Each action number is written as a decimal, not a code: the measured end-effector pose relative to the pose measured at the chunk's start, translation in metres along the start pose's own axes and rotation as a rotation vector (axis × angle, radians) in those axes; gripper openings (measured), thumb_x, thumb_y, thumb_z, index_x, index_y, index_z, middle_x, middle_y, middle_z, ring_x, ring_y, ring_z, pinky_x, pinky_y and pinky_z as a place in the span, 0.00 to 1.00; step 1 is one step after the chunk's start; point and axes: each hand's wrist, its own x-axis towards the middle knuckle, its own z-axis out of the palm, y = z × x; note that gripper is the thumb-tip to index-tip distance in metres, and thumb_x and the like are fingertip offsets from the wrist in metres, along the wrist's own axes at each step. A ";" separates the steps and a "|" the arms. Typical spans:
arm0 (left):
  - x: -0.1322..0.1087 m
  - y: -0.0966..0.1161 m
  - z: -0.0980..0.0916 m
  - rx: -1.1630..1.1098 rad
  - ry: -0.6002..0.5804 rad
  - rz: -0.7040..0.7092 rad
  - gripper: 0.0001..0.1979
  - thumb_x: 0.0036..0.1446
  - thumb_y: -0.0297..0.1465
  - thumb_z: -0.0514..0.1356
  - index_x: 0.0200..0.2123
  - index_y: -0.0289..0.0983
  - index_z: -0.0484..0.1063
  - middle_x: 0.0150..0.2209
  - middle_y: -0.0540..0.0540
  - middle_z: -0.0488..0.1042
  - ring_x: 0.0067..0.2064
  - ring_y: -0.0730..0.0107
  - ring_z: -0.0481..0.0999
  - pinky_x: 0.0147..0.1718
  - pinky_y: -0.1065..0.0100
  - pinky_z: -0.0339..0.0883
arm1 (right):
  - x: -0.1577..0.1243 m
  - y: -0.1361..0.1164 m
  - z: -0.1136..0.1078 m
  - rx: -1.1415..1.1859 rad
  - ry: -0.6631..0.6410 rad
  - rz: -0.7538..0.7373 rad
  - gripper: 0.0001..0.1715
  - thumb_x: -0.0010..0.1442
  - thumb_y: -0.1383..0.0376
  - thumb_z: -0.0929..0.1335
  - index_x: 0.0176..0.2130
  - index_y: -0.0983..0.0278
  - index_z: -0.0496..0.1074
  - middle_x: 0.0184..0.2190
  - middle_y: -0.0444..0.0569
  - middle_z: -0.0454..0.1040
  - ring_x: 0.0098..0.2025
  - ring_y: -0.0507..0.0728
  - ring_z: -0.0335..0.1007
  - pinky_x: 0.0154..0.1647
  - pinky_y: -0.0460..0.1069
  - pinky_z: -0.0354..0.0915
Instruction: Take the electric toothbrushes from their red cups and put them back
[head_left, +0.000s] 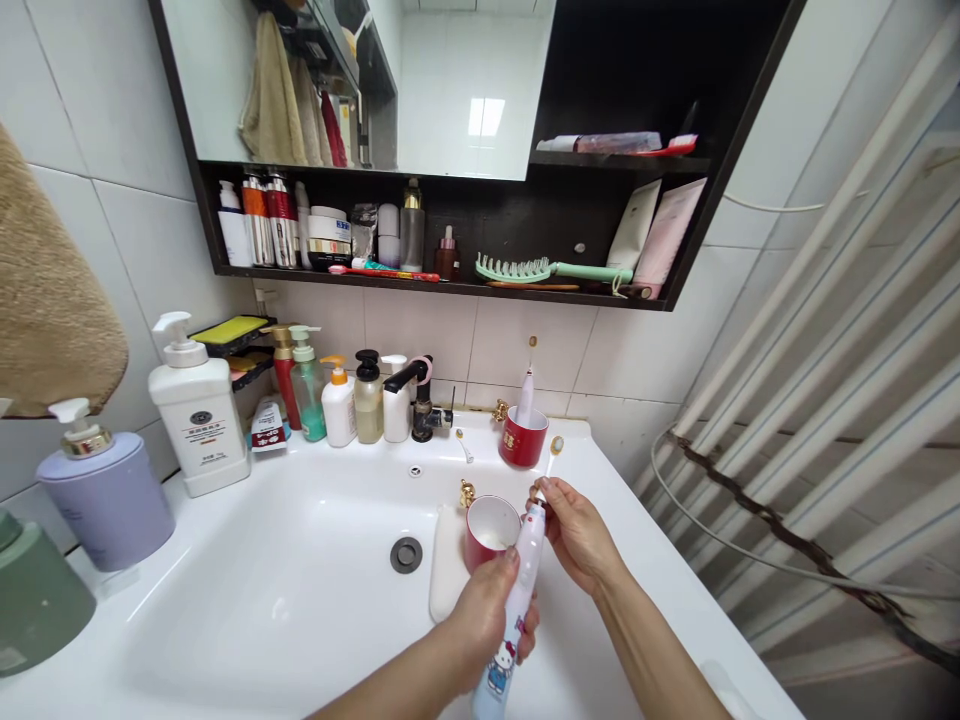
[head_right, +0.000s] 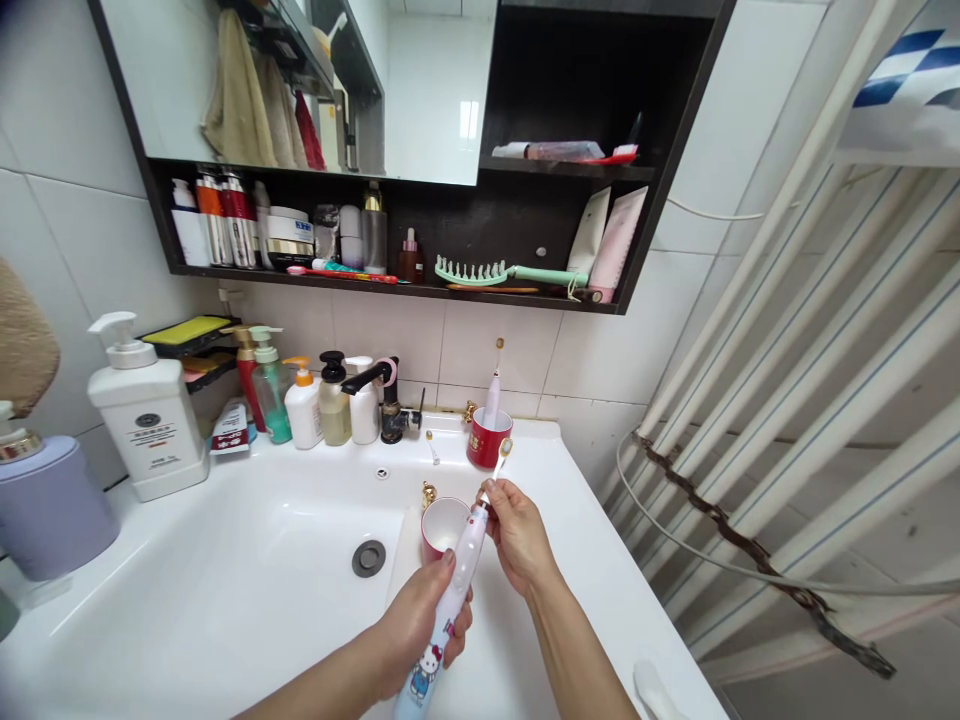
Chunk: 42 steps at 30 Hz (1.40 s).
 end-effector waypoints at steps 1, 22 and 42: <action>0.001 -0.001 -0.001 0.034 0.021 0.041 0.24 0.38 0.53 0.43 0.22 0.35 0.54 0.13 0.55 0.57 0.11 0.83 0.54 0.13 0.76 0.44 | 0.000 0.000 0.000 -0.003 0.004 -0.007 0.11 0.41 0.58 0.65 0.20 0.64 0.62 0.17 0.40 0.61 0.19 0.47 0.55 0.23 0.45 0.55; 0.003 0.001 -0.008 0.074 0.003 0.128 0.22 0.41 0.50 0.43 0.22 0.35 0.54 0.13 0.54 0.58 0.11 0.83 0.55 0.12 0.77 0.45 | 0.000 0.006 0.004 -0.106 0.032 -0.020 0.13 0.43 0.58 0.63 0.18 0.65 0.61 0.14 0.40 0.61 0.19 0.47 0.54 0.21 0.43 0.52; 0.007 0.009 -0.012 0.200 0.020 0.305 0.19 0.45 0.46 0.42 0.21 0.35 0.54 0.14 0.54 0.58 0.13 0.82 0.56 0.13 0.76 0.49 | -0.013 0.006 0.015 -0.303 -0.020 -0.146 0.15 0.44 0.58 0.62 0.31 0.65 0.63 0.19 0.40 0.62 0.22 0.48 0.56 0.24 0.44 0.56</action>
